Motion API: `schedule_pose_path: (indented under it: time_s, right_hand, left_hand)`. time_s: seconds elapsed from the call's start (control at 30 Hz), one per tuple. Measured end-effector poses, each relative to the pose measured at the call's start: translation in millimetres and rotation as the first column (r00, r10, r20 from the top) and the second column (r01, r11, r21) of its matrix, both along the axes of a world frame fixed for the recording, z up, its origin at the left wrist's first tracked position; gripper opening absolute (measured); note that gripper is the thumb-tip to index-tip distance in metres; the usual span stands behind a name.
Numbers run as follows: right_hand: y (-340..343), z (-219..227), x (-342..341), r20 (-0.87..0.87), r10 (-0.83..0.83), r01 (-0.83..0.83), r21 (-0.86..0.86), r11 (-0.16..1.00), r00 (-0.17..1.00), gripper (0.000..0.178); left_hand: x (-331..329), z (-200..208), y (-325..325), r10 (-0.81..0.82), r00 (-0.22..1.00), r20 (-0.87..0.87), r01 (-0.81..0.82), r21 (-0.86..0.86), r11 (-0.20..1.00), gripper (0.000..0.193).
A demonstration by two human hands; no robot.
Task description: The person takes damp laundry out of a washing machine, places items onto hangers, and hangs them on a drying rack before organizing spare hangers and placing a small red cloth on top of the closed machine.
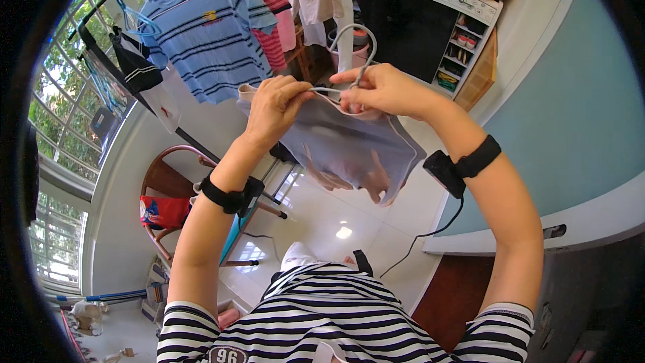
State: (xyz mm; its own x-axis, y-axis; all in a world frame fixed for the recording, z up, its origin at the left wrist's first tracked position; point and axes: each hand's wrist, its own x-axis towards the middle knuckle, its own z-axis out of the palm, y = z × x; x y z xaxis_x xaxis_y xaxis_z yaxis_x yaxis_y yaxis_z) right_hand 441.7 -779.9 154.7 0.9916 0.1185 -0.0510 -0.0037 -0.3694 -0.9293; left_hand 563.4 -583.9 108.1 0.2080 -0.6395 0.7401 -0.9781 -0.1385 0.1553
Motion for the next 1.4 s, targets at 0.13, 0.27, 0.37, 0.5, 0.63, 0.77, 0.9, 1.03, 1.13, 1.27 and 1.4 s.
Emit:
schedule_pose_path:
  time_s: [0.13,0.27,0.37,0.5,0.63,0.77,0.9,1.03,1.13,1.27,1.4]
  right_hand:
    - [-40,-14,-16,0.184,-0.139,0.137,0.027,0.99,0.973,0.044]
    - [-82,-26,-40,0.08,-0.173,0.186,-0.203,0.961,0.982,0.042]
    - [-102,-36,-52,0.061,-0.226,0.234,-0.19,0.953,0.972,0.039]
    - [-124,-38,-53,0.11,-0.312,0.33,-0.27,0.905,0.944,0.032]
    - [-147,-23,-38,0.274,-0.337,0.425,-0.398,0.813,0.901,0.027]
    - [-173,-1,-7,0.543,-0.15,0.486,-0.552,0.677,0.826,0.021]
    - [-199,9,32,0.617,-0.145,0.543,-0.528,0.653,0.774,0.018]
    - [-225,20,73,0.624,-0.25,0.569,-0.383,0.728,0.741,0.014]
    - [-244,29,107,0.648,-0.287,0.591,-0.313,0.744,0.705,0.013]
    - [-262,45,152,0.623,-0.317,0.567,-0.25,0.785,0.715,0.014]
    - [-291,55,199,0.614,-0.314,0.504,-0.16,0.849,0.724,0.016]
  left_hand:
    - [13,2,-23,0.002,1.0,-0.03,-0.004,-0.06,0.998,0.01]
    - [32,9,-46,-0.01,1.0,0.001,0.01,-0.087,0.996,0.009]
    - [49,17,-71,-0.034,0.999,0.003,0.034,-0.131,0.991,0.01]
    - [81,21,-107,-0.091,0.995,-0.028,0.085,-0.168,0.982,0.011]
    - [115,30,-148,-0.136,0.982,-0.133,0.11,-0.184,0.977,0.011]
    - [153,43,-189,-0.216,0.963,-0.159,0.176,-0.233,0.956,0.014]
    - [191,58,-226,-0.223,0.951,-0.213,0.164,-0.263,0.951,0.015]
    - [227,69,-259,-0.177,0.967,-0.181,0.111,-0.326,0.939,0.015]
    - [252,74,-280,-0.112,0.967,-0.23,0.024,-0.353,0.935,0.015]
    - [289,75,-304,-0.024,0.971,-0.24,-0.085,-0.435,0.897,0.025]
    - [329,73,-322,0.066,0.939,-0.338,-0.247,-0.53,0.811,0.044]
